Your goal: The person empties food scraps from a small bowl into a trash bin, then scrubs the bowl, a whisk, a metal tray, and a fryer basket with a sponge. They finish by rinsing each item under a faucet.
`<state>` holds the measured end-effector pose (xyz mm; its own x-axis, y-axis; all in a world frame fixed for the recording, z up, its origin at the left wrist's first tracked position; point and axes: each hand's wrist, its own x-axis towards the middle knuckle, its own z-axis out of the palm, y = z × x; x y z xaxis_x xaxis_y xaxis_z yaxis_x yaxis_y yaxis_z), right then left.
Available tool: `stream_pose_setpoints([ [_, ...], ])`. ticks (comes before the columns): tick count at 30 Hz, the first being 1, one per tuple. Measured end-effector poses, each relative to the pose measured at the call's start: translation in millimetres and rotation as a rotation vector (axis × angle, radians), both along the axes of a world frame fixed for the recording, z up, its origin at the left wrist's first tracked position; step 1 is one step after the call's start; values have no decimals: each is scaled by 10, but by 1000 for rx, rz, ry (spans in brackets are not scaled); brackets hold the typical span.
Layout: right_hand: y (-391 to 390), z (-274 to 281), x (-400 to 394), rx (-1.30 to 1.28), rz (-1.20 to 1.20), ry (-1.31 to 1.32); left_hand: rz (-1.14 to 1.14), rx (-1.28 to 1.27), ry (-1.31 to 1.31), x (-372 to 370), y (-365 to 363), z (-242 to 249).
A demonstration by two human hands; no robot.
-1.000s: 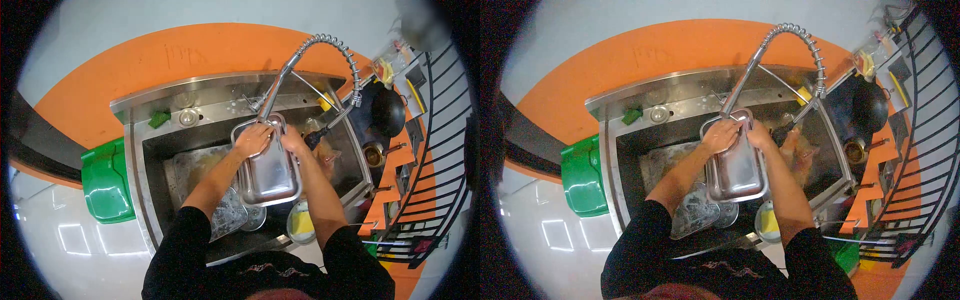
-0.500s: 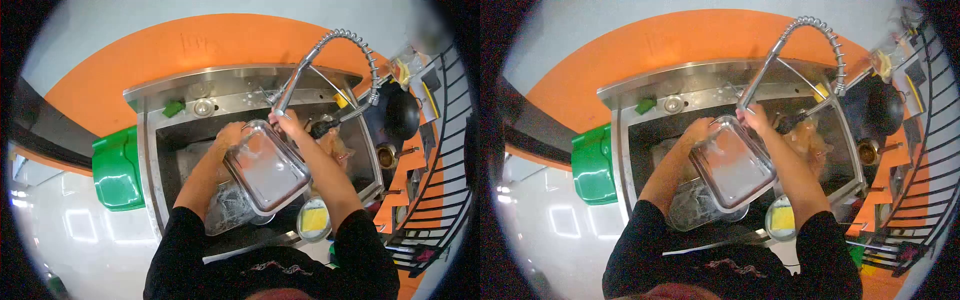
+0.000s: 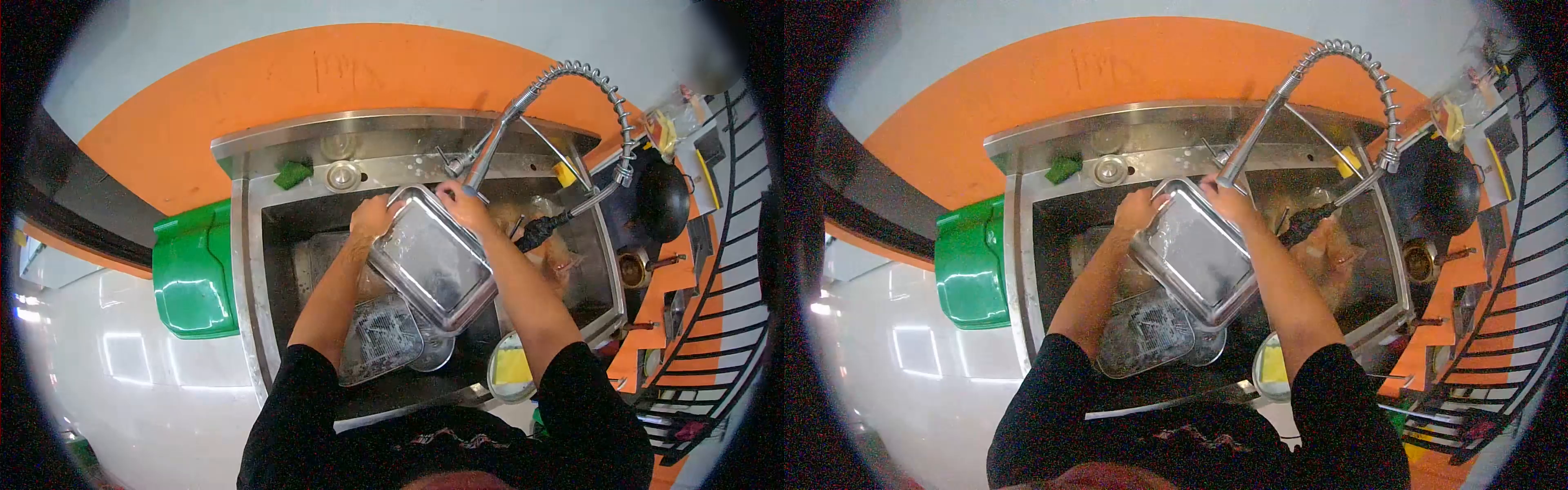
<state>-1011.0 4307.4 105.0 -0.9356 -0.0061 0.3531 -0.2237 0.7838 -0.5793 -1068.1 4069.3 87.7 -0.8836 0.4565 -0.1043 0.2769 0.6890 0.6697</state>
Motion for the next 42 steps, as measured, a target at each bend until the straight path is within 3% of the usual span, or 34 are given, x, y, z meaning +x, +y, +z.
stream_pose_setpoints([
  [2,164,-49,65,-499,-203,-740,-5,52,23,-40,39,-78],
  [3,-68,423,248,-624,-240,-774,27,69,28,-56,90,-86],
  [4,-47,419,276,-621,-242,-774,59,89,33,-50,150,-78],
  [6,118,315,302,-481,-58,-723,34,180,23,35,265,163],
  [7,258,46,296,-69,-227,-538,101,199,145,47,376,158],
  [9,303,83,364,-176,-177,-419,202,253,395,144,641,158],
  [10,315,123,383,-282,-118,-298,198,262,395,248,764,202],
  [12,274,257,392,-169,-228,-148,-15,98,582,519,925,276],
  [14,251,345,415,-299,-393,7,-155,49,523,745,1054,-6],
  [16,284,292,474,-238,-452,36,-114,104,507,1016,1063,-263],
  [18,332,173,513,-234,-508,140,31,266,305,1288,1008,-604],
  [19,280,235,576,-361,-582,71,28,262,302,1460,958,-718],
  [21,520,-156,586,-337,-714,115,431,-163,286,1724,881,-901],
  [22,604,-316,611,-306,-840,162,428,-170,279,1665,911,-1257],
  [23,381,-55,713,-397,-855,239,504,344,-61,1509,924,-1816],
  [24,319,31,781,-650,-891,153,556,855,-411,1391,866,-2149],
  [25,238,60,833,-724,-883,168,560,851,-414,1254,767,-2217],
  [26,185,72,863,-799,-873,186,559,1036,-516,1047,685,-2237],
  [27,259,-28,876,-716,-843,153,551,1221,-618,837,626,-2235],
  [28,344,-142,897,-635,-814,120,450,1712,-907,693,494,-1893],
  [30,226,-38,953,-578,-922,57,570,1877,-1032,771,230,-984],
  [31,179,-10,933,-623,-949,152,562,1876,-1032,681,334,-1068],
  [33,4,-4,830,-763,-955,419,358,1252,-832,562,643,-1373],
  [34,-61,-3,809,-705,-1018,386,401,1132,-610,990,821,-821],
  [35,-145,-7,784,-749,-1016,403,388,983,-343,1235,1036,-916],
  [36,-229,-2,753,-793,-1009,419,393,982,-337,1402,1074,-866],
  [38,-366,157,770,-855,-993,383,828,1197,-991,1564,1119,-780],
  [39,-203,-163,733,-1136,-737,460,749,1246,-766,1495,1079,-952],
  [40,-314,46,798,-1409,-721,336,668,1283,-545,1419,1014,-1225],
  [41,-186,-148,786,-1509,-686,251,899,996,-793,1353,794,-643],
  [42,-49,-362,776,-1610,-647,161,682,1117,-751,1259,595,-621],
])
